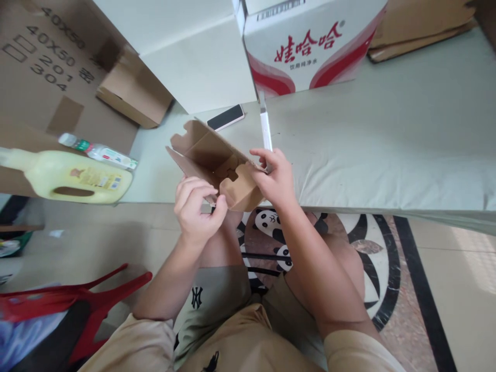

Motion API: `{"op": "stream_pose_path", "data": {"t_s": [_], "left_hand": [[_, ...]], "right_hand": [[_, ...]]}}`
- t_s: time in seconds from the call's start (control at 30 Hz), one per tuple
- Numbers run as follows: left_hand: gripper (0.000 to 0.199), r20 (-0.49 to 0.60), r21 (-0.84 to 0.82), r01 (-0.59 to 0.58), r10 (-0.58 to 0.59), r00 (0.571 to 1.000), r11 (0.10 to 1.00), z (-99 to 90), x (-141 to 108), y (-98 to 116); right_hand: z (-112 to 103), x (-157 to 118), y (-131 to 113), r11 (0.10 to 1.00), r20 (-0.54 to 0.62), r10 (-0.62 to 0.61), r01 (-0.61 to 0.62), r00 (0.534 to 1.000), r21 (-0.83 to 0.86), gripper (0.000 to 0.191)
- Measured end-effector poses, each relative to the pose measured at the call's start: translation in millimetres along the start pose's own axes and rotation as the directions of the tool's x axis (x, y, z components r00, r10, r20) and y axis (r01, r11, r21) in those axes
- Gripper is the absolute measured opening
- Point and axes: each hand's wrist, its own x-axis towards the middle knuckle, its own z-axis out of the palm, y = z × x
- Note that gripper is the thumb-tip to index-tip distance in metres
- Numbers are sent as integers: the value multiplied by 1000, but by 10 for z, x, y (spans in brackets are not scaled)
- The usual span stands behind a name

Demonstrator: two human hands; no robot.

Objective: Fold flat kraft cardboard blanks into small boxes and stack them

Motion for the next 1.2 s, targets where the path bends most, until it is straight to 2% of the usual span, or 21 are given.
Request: {"op": "stream_pose_path", "data": {"t_s": [0.17,0.23,0.3,0.37,0.47,0.57,0.63,0.77,0.9,1.03,1.1,1.2], "left_hand": [[13,-3,-95,-12,12,1000,995,-44,22,-96],[19,-49,-77,34,-38,998,996,-72,78,-251],[25,-138,-31,144,-147,979,989,-78,147,-490],[30,-189,-52,291,-296,936,955,-42,212,-770],[35,-118,-168,515,-536,836,841,79,272,-1112],[21,31,-322,633,-661,750,704,198,277,-1217],[13,101,-383,655,-676,730,651,238,251,-1176],[22,87,-417,638,-670,737,648,233,171,-1060],[43,60,-403,611,-647,760,681,233,116,-1046],[57,45,-357,581,-608,793,731,302,76,-1079],[57,51,-313,571,-586,808,759,343,47,-1105],[60,25,-250,493,-504,864,833,379,7,-1152]], "right_hand": [[3,7,14,998,28,56,-57,998,27,15],[-15,6,13,996,24,72,-74,997,46,14],[-38,5,11,994,34,80,-82,996,74,14],[-59,4,11,993,57,71,-76,996,91,13],[-75,3,15,994,104,43,-53,994,96,12],[-71,-3,25,995,114,23,-35,993,99,13],[-65,-8,32,996,97,3,-11,995,83,16],[-58,-14,36,998,84,-9,4,996,57,15],[-54,-21,37,998,67,1,-5,998,62,15],[-54,-62,76,989,-15,-106,107,994,102,17],[-54,-86,107,965,-1,-178,175,984,197,27],[-44,-103,123,931,0,-217,207,976,302,52]]}}
